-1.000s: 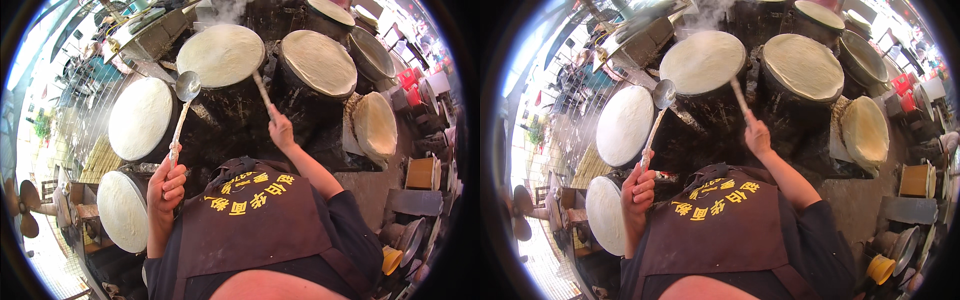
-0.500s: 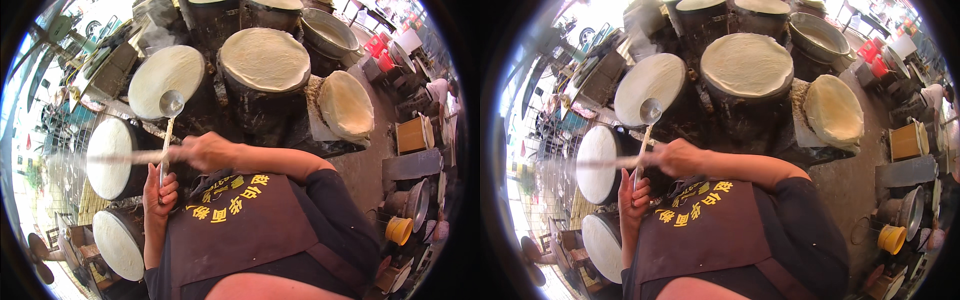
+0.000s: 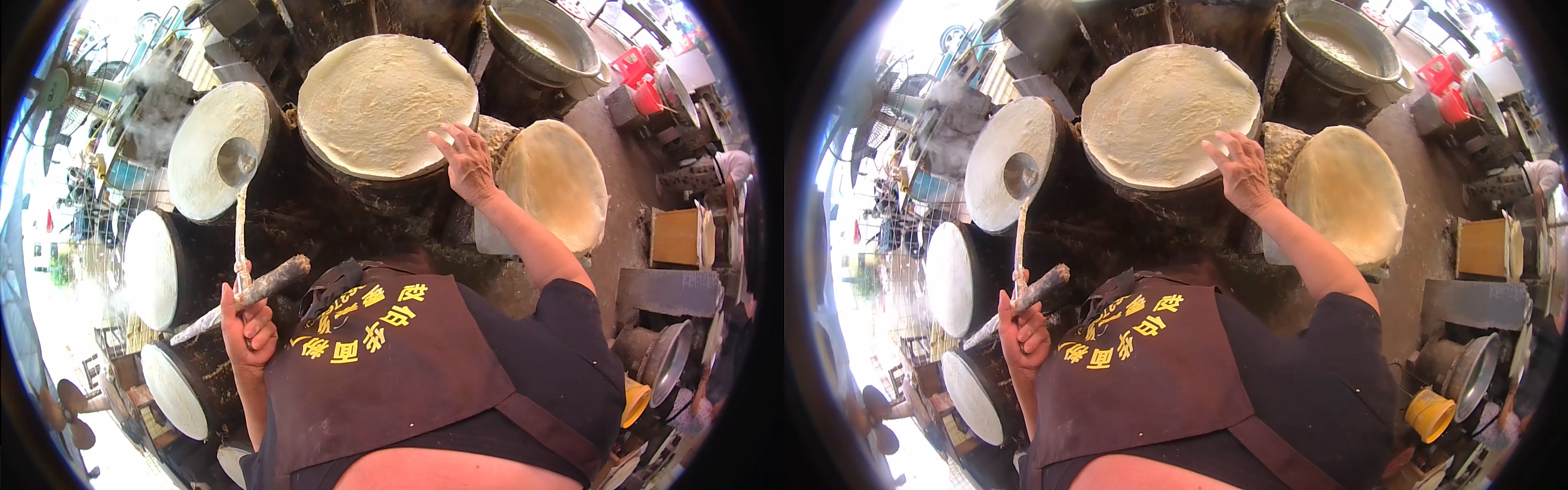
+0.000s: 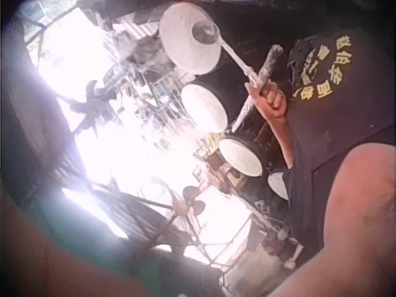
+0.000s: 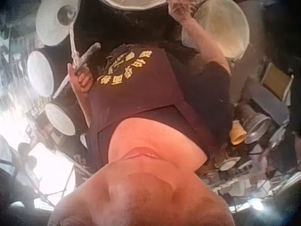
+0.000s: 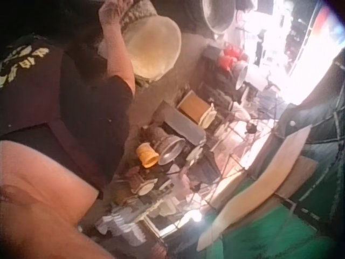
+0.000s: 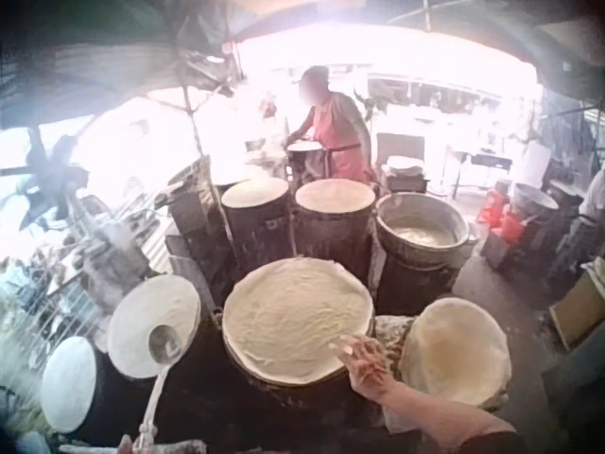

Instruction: The person ladles batter onto multiple hot cylindrical griddles, spreads it into thin crepes, flips them with a spatula, and stacks the finished crepes on a nearby surface. The process is repeated continuously across several griddles.

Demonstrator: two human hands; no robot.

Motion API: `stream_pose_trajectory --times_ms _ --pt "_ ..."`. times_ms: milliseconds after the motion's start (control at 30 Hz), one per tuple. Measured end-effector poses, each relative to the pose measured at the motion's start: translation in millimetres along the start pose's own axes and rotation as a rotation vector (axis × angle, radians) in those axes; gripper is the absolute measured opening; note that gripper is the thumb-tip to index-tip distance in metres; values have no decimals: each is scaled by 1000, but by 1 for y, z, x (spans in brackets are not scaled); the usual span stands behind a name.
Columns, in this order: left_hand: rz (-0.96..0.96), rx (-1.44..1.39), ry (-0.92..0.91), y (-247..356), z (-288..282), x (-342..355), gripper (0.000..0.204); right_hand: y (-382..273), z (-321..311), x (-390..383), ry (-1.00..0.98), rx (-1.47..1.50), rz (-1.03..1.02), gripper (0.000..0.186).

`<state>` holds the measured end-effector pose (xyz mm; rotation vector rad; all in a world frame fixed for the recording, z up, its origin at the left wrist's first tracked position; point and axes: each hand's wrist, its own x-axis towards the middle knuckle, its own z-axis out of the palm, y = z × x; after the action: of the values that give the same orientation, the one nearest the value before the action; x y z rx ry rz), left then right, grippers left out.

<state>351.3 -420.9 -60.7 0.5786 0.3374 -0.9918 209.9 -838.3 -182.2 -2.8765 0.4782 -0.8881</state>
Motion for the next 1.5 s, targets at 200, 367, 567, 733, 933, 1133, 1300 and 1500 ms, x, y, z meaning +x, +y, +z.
stream_pose_trajectory --times_ms 200,367,567,733,933,1133,1300,1500 --pt "92 -44 64 -25 33 2 52 32 18 20 -53 148 -276 24" --pt "117 -57 48 -30 39 -1 54 47 11 69 -11 285 -384 5" --pt "173 -35 20 -25 35 -12 54 48 -22 138 -12 208 -408 13" --pt "240 5 48 -21 33 -34 55 34 -55 167 89 180 -368 8" --pt "294 34 35 -12 22 -73 57 -6 -111 150 93 250 -148 11" --pt "303 91 -37 -3 16 -104 59 -15 -198 157 -142 255 14 10" --pt "220 95 -229 -2 5 -102 61 14 -249 124 52 467 398 12" --pt "68 127 -237 -17 14 -88 61 129 -307 6 355 900 779 15"
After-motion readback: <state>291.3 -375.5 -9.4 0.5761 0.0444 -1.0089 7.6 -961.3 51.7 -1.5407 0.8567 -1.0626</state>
